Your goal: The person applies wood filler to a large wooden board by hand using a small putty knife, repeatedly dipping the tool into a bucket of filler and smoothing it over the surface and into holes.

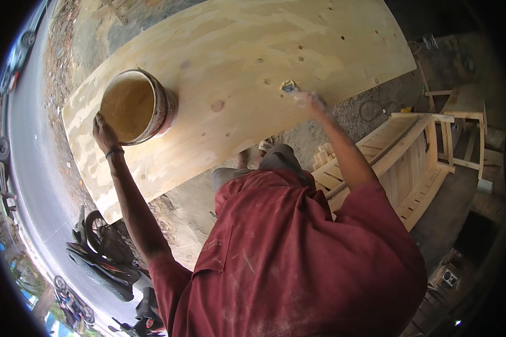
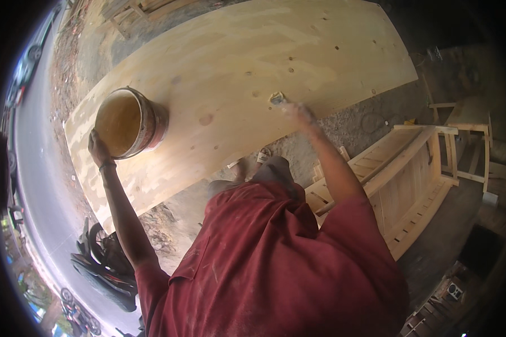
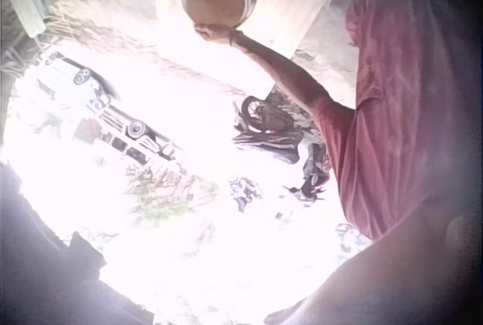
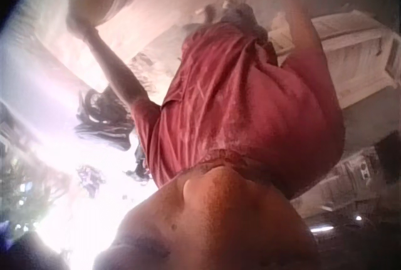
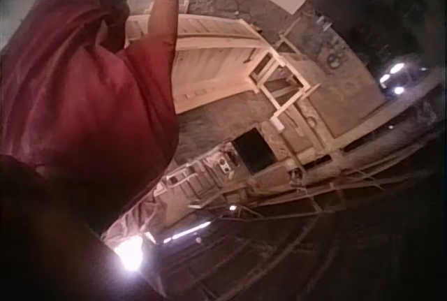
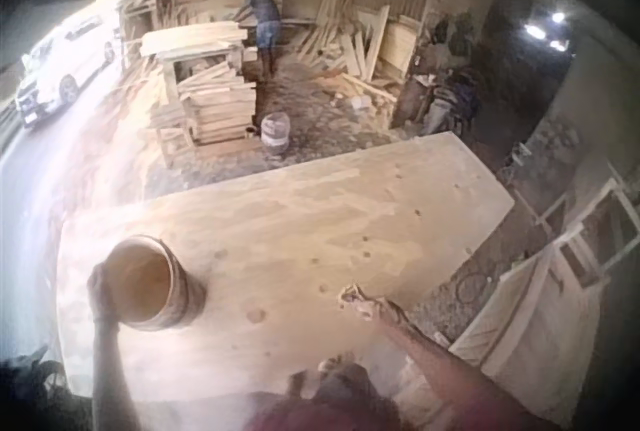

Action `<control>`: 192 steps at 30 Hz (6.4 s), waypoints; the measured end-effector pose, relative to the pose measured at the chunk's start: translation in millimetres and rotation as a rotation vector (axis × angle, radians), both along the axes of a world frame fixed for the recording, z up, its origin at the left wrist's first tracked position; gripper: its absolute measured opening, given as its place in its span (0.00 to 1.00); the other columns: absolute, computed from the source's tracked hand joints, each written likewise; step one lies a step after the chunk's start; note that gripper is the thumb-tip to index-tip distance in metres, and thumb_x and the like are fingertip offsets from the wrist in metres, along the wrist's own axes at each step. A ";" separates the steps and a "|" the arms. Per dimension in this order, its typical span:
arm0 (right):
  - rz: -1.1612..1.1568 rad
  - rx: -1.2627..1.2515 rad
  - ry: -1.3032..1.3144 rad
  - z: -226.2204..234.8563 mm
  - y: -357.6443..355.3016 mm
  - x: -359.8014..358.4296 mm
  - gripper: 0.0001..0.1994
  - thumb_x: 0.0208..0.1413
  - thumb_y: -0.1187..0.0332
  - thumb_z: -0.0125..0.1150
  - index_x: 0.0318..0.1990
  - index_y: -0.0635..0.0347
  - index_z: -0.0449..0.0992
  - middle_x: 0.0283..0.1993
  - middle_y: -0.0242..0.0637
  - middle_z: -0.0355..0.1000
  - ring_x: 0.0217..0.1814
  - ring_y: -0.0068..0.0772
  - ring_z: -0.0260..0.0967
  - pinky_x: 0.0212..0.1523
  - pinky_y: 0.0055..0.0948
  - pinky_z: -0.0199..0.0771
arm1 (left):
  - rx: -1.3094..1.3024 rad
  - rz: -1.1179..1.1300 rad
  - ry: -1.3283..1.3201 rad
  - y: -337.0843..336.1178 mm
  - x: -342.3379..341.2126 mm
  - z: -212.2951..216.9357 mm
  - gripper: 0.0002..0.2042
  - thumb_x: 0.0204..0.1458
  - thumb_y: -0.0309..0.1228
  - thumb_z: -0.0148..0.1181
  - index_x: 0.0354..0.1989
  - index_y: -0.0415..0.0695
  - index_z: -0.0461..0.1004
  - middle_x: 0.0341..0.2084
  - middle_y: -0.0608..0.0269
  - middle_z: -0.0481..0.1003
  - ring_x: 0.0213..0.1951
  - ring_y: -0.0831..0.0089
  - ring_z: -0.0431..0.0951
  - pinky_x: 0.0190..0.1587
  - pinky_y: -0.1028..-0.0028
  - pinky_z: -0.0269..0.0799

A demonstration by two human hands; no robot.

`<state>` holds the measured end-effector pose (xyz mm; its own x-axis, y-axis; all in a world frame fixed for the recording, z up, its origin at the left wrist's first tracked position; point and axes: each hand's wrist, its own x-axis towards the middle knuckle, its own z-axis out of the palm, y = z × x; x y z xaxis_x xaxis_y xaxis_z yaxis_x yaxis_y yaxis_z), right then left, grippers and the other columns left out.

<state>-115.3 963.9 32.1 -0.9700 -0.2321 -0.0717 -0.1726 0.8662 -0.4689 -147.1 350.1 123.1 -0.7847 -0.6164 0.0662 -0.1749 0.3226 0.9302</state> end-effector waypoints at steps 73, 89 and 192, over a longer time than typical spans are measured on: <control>-0.285 0.003 -0.108 4.4 -74.4 42.2 0.20 0.48 0.59 0.60 0.45 0.64 0.79 0.41 0.56 0.76 0.44 0.54 0.75 0.47 0.42 0.75 | -0.616 0.807 -0.649 -165.2 291.4 -139.6 0.33 0.55 0.56 0.46 0.62 0.44 0.61 0.57 0.43 0.64 0.60 0.50 0.62 0.60 0.52 0.56; -0.430 0.012 -0.163 14.8 -40.6 81.0 0.23 0.54 0.61 0.58 0.53 0.68 0.74 0.47 0.56 0.75 0.50 0.49 0.74 0.50 0.37 0.73 | -0.032 1.228 -0.512 -195.5 264.4 -167.9 0.30 0.59 0.44 0.43 0.68 0.51 0.42 0.59 0.41 0.52 0.54 0.44 0.66 0.46 0.48 0.75; -0.309 -0.196 0.012 9.3 -30.8 101.1 0.21 0.50 0.59 0.59 0.49 0.61 0.74 0.28 0.58 0.74 0.35 0.56 0.76 0.35 0.48 0.77 | -0.320 0.838 -1.116 17.5 219.5 -169.5 0.21 0.57 0.41 0.52 0.51 0.34 0.70 0.49 0.48 0.72 0.49 0.57 0.76 0.48 0.64 0.76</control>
<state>-14.2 933.1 41.5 -0.9970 0.0636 -0.0433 0.0766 0.7721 -0.6308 72.4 367.6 -46.4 0.0639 -0.9918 -0.1104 -0.9932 -0.0740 0.0898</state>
